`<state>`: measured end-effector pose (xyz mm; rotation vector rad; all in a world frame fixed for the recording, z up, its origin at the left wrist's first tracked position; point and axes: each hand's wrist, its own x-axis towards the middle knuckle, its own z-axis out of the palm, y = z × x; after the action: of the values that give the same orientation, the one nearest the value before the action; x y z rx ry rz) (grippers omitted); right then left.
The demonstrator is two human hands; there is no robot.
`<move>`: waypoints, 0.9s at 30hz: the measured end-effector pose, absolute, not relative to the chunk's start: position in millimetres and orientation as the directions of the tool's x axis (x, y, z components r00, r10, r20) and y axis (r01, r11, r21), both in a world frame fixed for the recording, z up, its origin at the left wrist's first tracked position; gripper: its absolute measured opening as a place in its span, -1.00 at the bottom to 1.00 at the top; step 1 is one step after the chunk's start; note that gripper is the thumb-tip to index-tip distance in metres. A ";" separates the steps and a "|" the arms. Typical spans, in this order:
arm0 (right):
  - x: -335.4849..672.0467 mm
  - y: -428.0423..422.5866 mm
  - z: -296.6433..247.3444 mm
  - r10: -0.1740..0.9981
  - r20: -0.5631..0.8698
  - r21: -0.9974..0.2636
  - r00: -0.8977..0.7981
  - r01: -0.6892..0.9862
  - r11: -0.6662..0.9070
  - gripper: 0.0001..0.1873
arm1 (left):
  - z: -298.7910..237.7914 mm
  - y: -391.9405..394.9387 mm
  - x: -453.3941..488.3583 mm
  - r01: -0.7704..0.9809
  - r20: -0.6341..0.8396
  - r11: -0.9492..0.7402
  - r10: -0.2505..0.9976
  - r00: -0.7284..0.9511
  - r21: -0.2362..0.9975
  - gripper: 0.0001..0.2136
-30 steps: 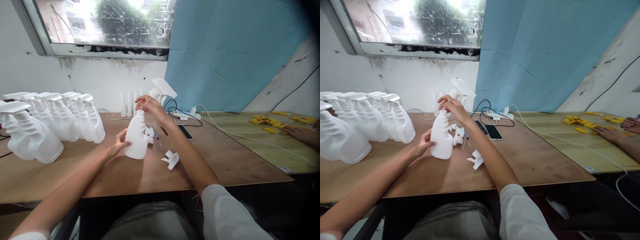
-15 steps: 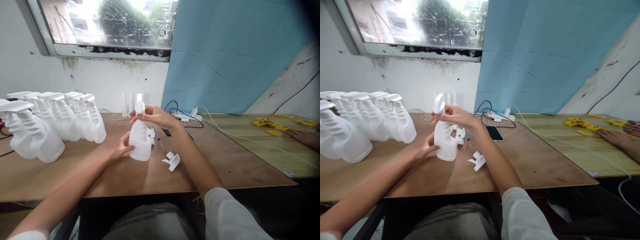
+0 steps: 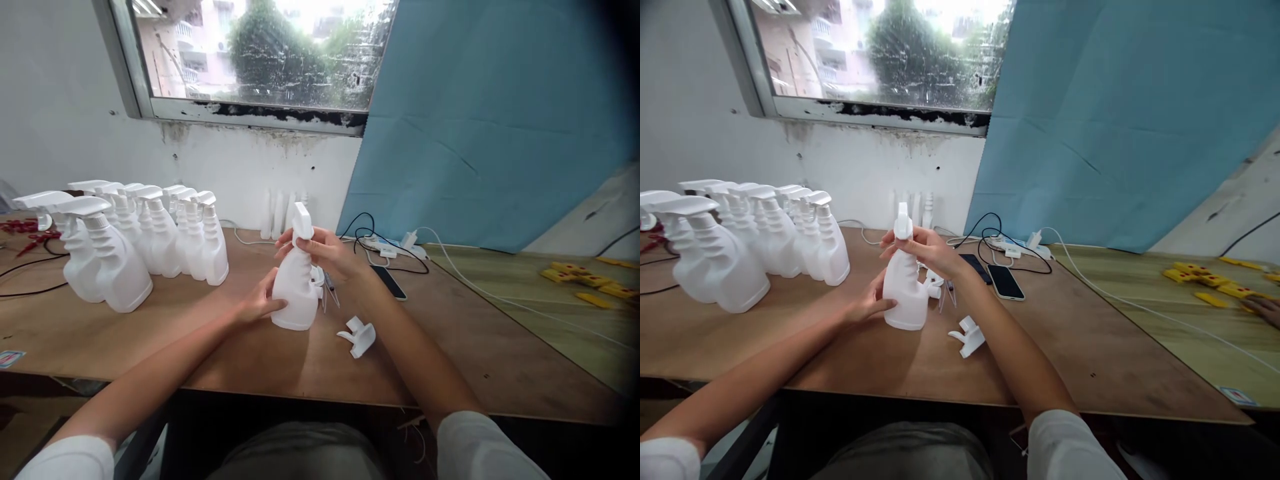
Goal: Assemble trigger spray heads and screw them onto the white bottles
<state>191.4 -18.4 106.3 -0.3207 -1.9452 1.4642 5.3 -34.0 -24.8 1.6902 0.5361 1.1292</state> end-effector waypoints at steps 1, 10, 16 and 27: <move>190.6 -18.0 104.8 0.571 0.367 -0.920 -0.734 -0.195 0.340 -0.67 | -24.2 -36.1 6.0 -0.132 0.426 -0.414 0.779 0.460 0.901 -0.32; 166.4 -24.8 75.5 0.523 0.510 -0.845 -0.682 -0.511 0.157 -0.75 | -17.0 -46.1 19.9 -0.481 0.434 -0.185 0.762 0.480 0.857 -0.31; 168.3 -26.1 74.9 0.527 0.498 -0.865 -0.689 -0.435 0.249 -0.68 | -10.0 -41.4 10.7 -0.285 0.379 -0.259 0.744 0.550 0.923 -0.41; 177.8 -46.5 60.4 0.696 0.529 -0.839 -0.486 -0.421 0.345 -0.69 | -10.8 -66.3 42.8 0.022 0.519 -0.525 0.846 0.124 0.851 -0.20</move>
<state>177.8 -46.5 60.4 -0.2552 -1.5817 1.3631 42.8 -66.3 -10.8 1.6978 0.8503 1.4798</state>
